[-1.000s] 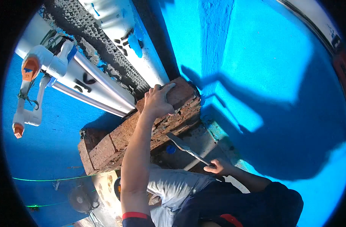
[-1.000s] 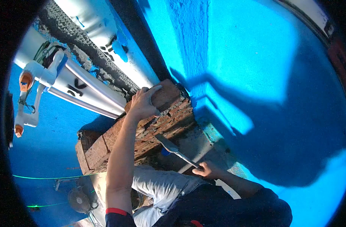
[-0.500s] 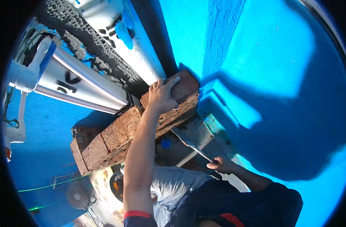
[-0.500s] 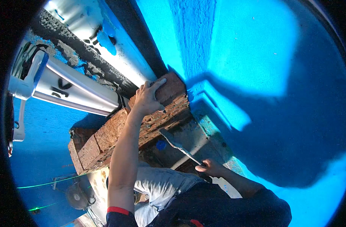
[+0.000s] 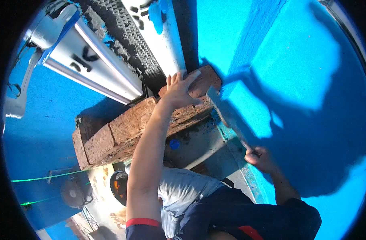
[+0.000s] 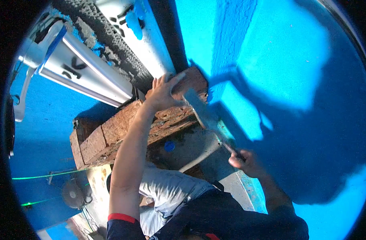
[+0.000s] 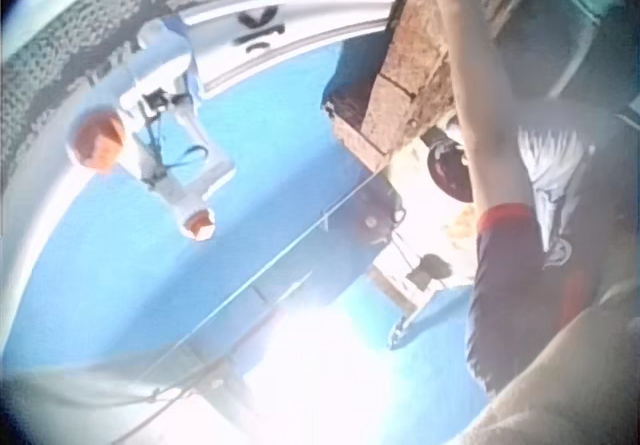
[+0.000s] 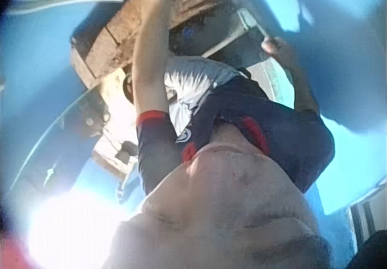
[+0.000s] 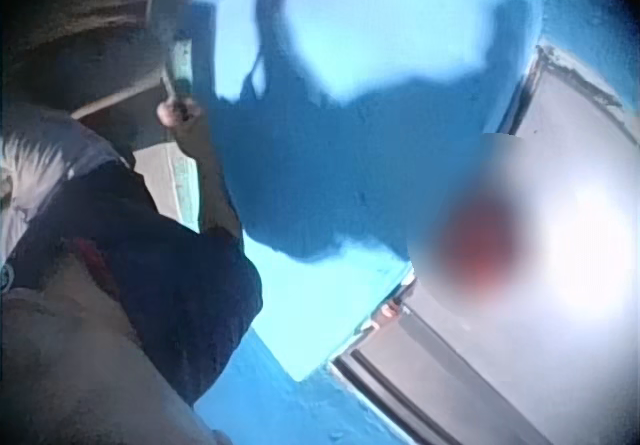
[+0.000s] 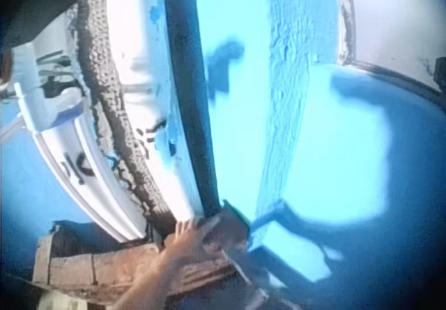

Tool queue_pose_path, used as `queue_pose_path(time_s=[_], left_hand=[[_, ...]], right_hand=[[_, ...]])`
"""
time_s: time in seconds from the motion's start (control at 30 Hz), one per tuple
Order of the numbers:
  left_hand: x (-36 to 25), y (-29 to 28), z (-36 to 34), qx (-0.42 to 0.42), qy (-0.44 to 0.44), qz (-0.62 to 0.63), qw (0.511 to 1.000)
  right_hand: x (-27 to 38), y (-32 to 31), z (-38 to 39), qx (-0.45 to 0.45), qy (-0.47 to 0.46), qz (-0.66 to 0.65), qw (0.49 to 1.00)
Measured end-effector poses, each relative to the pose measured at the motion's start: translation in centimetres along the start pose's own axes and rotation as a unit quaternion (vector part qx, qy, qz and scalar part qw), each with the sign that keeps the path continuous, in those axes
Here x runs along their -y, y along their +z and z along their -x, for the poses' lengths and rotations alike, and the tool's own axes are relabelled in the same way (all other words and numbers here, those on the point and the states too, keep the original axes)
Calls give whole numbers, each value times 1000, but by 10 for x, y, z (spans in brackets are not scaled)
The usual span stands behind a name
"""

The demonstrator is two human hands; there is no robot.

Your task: The person lays bricks by hand, using a trowel to apply mortar between layers and a level to ensure alignment.

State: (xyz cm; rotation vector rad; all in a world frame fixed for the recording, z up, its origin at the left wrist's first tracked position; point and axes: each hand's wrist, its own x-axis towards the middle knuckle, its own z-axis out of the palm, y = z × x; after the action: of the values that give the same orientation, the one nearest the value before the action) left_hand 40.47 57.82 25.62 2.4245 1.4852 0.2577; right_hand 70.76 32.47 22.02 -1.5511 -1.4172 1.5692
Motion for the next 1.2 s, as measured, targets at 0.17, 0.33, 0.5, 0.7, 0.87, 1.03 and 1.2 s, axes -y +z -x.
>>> queue_pose_path(time_s=[0.17, 0.33, 0.5, 0.7, 0.87, 1.03, 1.2], left_hand=[[52, -27, 37, -121, -47, 208, 970], [52, -15, 72, -81, -96, 97, 987], [52, 4, 80, -83, -109, 11, 990], [52, 6, 81, -81, -128, 25, 988], [53, 6, 82, -78, -122, 21, 989], [53, 11, 82, -106, -100, 20, 989], [55, 9, 86, -114, -112, 13, 987]], right_hand=[[93, 5, -2, -51, -76, -114, 989], [89, 4, -52, -146, -144, 69, 976], [109, 3, -81, -161, -191, 130, 960], [85, 3, -107, -153, -232, 146, 949], [88, 19, -106, -130, -178, 116, 968], [86, 19, -108, -129, -142, 131, 973], [85, 22, -113, -130, -218, 165, 953]])
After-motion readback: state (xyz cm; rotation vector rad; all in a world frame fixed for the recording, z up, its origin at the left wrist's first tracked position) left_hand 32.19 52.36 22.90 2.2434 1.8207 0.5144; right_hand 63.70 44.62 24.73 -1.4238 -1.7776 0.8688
